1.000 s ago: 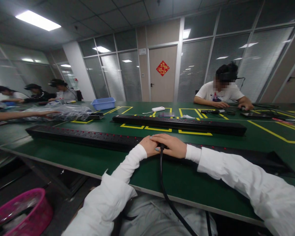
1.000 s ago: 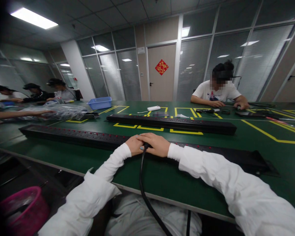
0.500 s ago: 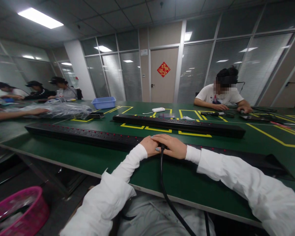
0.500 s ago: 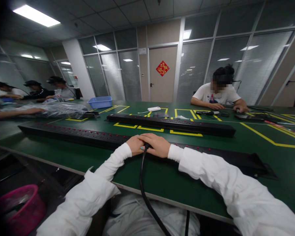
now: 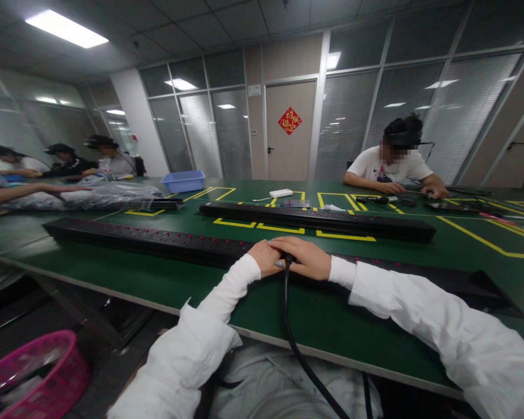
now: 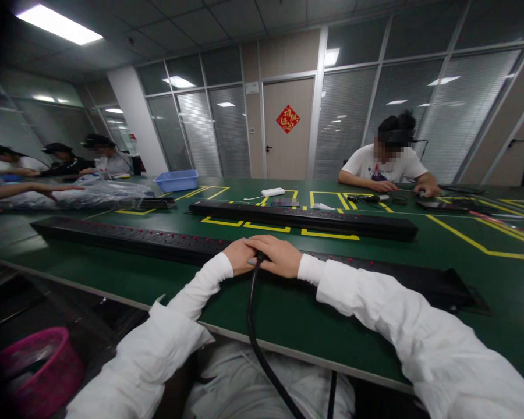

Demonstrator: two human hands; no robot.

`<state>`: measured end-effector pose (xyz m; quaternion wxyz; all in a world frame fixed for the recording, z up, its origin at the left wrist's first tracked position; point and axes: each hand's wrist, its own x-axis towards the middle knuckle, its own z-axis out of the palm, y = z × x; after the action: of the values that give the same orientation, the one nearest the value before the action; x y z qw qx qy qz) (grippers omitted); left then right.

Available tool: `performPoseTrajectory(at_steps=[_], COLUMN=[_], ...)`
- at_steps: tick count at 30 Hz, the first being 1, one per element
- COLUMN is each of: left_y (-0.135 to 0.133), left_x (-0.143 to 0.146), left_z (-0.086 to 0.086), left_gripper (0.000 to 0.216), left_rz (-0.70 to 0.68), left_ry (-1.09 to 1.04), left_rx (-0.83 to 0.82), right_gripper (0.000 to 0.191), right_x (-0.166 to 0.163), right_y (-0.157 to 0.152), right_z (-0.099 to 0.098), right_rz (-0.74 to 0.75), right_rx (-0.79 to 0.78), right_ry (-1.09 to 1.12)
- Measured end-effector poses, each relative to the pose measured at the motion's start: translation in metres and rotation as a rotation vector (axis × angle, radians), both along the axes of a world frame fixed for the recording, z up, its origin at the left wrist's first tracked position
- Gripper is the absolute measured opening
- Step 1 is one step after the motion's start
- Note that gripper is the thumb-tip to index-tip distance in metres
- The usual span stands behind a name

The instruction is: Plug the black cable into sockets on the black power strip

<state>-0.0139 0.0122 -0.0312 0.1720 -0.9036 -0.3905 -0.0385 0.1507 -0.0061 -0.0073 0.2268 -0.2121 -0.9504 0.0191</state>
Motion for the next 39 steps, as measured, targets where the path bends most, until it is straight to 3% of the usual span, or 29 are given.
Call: performPoseTrajectory(at_steps=[32,39], left_y=[-0.0004,-0.0022], left_x=[0.0007,0.0021], left_z=[0.0027,0.0083], left_gripper=[0.036,0.035], left_rz=[0.039,0.114], left_ry=[-0.01,-0.043], left_rx=[0.011,-0.018], right_gripper=[0.043,0.043], right_x=[-0.0005,-0.0001], right_y=[-0.0002,0.0001], right_z=[0.0004,0.0002], right_rz=[0.022,-0.073], right_rx=[-0.018,-0.034], right_ry=[0.045,0.055])
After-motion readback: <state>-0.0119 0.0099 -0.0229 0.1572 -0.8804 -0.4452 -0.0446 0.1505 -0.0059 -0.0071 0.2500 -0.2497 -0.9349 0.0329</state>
